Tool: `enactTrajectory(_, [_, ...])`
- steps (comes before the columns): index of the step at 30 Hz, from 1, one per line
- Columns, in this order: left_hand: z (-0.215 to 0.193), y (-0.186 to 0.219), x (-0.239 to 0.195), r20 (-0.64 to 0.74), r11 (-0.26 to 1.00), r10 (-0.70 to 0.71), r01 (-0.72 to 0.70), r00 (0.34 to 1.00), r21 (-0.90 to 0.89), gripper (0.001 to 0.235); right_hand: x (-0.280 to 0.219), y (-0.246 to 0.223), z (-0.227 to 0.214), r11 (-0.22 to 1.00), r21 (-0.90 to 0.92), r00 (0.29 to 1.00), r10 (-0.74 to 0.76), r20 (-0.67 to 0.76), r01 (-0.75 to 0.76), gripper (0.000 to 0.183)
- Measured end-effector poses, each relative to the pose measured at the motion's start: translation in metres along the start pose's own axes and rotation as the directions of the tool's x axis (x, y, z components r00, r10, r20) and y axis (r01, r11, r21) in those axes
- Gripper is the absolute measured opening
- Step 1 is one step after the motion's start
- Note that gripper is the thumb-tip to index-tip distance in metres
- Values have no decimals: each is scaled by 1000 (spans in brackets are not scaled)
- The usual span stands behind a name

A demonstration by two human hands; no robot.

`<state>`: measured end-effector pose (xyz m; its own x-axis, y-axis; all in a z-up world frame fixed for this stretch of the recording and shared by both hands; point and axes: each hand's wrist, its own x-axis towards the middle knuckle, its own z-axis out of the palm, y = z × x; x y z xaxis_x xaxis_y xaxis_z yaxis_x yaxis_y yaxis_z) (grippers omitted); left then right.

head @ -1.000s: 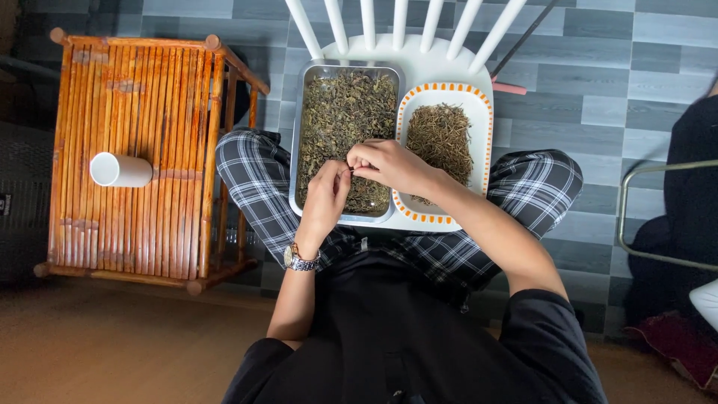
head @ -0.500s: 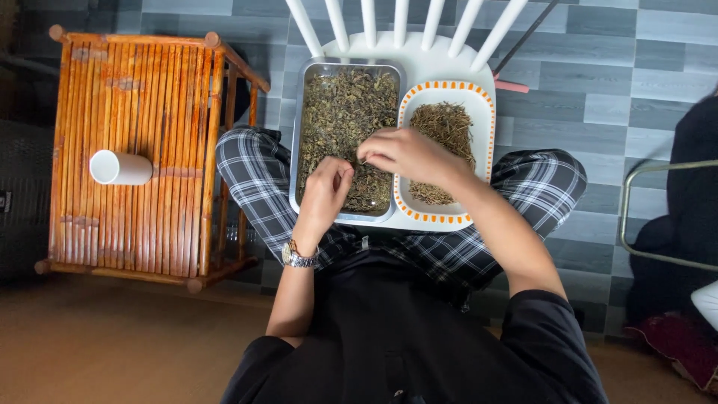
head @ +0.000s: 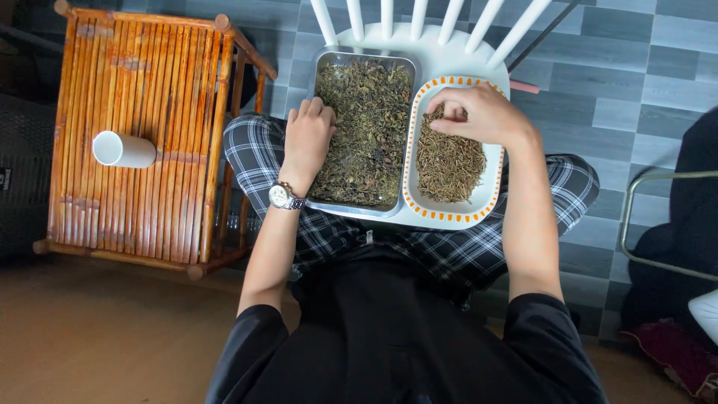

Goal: The person sits cross-legged on the floor with a tray on their lap, sorting dried herbs by hand. They pick up small amounts of the herbs from a metal tray and transfer them to a white plate with an orange pattern.

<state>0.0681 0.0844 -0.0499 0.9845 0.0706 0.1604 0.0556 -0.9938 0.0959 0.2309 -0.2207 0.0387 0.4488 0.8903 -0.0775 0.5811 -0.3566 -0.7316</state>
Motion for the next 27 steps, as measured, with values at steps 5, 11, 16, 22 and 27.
enactTrajectory(5, [45, -14, 4, 32, 996, 3, -6, 999, 88, 24, 6, -1, 4, 999, -34, 999, -31, -29, 30, 26])
enactTrajectory(11, [40, -8, 5, 15, 977, 26, -29, 1000, 212, 27, 9, 6, 13, 999, -28, 999, -34, -24, 33, 26])
enactTrajectory(16, [27, -9, 2, -54, 961, 76, -58, 996, 269, 19, 8, 4, 17, 999, 12, 998, -44, -34, 45, 23])
enactTrajectory(22, [27, -7, 5, -49, 944, 90, -70, 995, 322, 12, 8, 3, 19, 999, -7, 999, -48, -11, 48, 22])
enactTrajectory(27, [18, 0, 6, 56, 948, 63, -77, 996, 310, 13, 9, 4, 18, 999, -4, 999, -49, -14, 49, 23])
